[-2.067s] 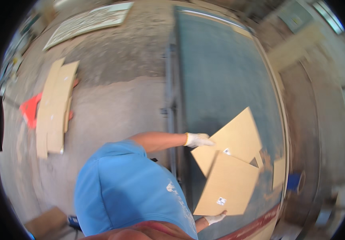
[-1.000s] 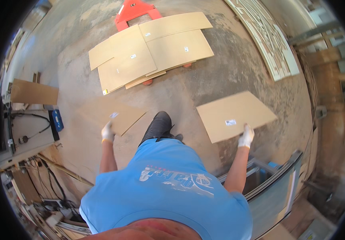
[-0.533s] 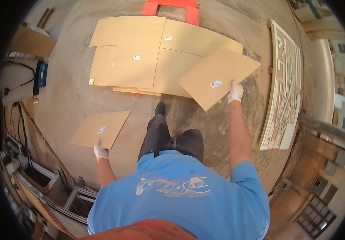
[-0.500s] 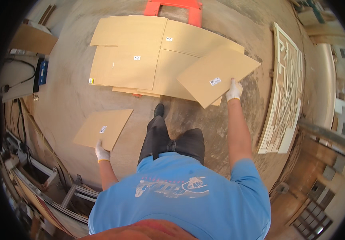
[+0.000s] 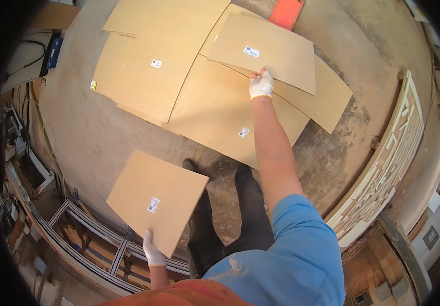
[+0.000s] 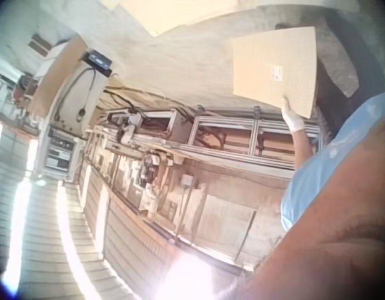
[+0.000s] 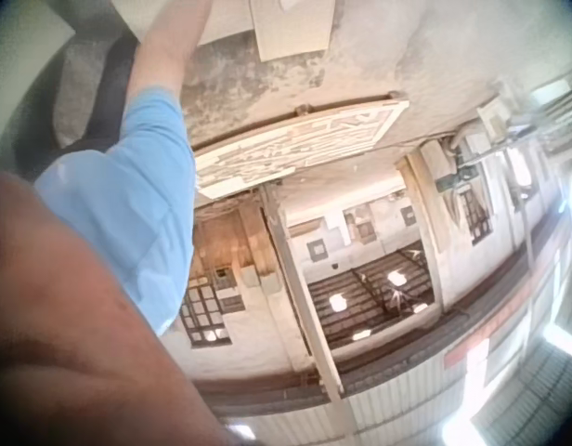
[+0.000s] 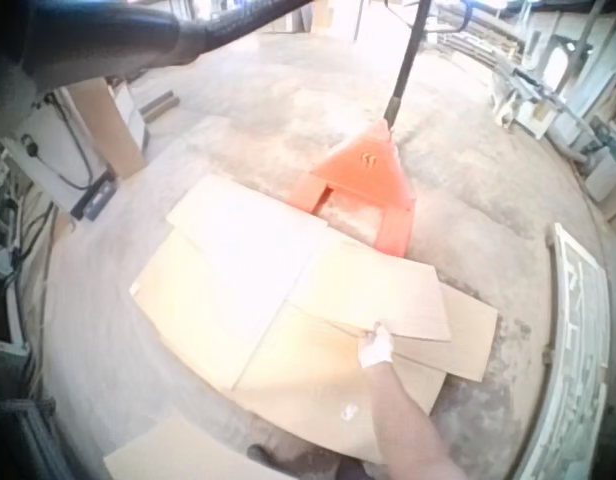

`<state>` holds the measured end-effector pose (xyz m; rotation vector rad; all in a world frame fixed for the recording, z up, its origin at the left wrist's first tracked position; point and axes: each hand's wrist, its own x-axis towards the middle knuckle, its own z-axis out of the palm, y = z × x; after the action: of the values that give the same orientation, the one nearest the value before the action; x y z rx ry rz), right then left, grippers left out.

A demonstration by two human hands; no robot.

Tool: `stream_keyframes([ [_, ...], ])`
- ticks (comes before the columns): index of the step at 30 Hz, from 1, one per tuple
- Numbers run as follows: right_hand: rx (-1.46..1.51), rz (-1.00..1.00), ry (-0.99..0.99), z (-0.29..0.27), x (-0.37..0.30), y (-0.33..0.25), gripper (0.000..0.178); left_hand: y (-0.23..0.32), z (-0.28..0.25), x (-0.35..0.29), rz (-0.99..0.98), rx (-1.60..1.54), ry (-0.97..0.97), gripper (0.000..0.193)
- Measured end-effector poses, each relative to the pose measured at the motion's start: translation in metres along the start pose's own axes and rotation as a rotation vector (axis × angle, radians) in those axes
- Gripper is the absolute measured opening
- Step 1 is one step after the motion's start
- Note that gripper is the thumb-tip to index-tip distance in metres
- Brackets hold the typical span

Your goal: The person repeatedly picks up flat wood panels from a large work table and places them onto a red pallet jack. They handle the panels one at a time, building a stack. The person also briefly uses a long stick to move small offcuts and a yellow tool to adjust a machine component.

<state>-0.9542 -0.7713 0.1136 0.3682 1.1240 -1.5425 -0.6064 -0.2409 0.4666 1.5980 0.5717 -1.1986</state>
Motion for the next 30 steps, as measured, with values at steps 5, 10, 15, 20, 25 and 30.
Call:
stream_keyframes([
  [5, 0.097, 0.064, -0.060, -0.010, 0.053, 0.018, 0.012, -0.061, 0.015, -0.015, 0.028, 0.119, 0.094, 0.053],
  [10, -0.272, 0.111, -0.259, -0.059, 0.073, -0.051, 0.010, -0.082, 0.029, -0.027, 0.004, 0.223, 0.068, 0.047],
  [15, -0.734, -0.086, -0.340, -0.070, 0.060, -0.140, 0.018, -0.094, 0.044, -0.024, -0.026, 0.264, 0.099, 0.051],
  [20, -0.893, -0.159, -0.422, 0.006, 0.096, -0.162, 0.018, -0.107, 0.055, -0.021, -0.030, 0.274, 0.097, 0.049],
  [25, -0.924, -0.076, -0.502, 0.047, 0.115, -0.129, 0.011, -0.126, 0.070, -0.017, -0.019, 0.264, 0.060, 0.041],
  [30, -0.997, -0.061, -0.395, 0.049, 0.124, -0.113, 0.017, -0.144, 0.088, -0.007, -0.048, 0.279, 0.071, 0.037],
])
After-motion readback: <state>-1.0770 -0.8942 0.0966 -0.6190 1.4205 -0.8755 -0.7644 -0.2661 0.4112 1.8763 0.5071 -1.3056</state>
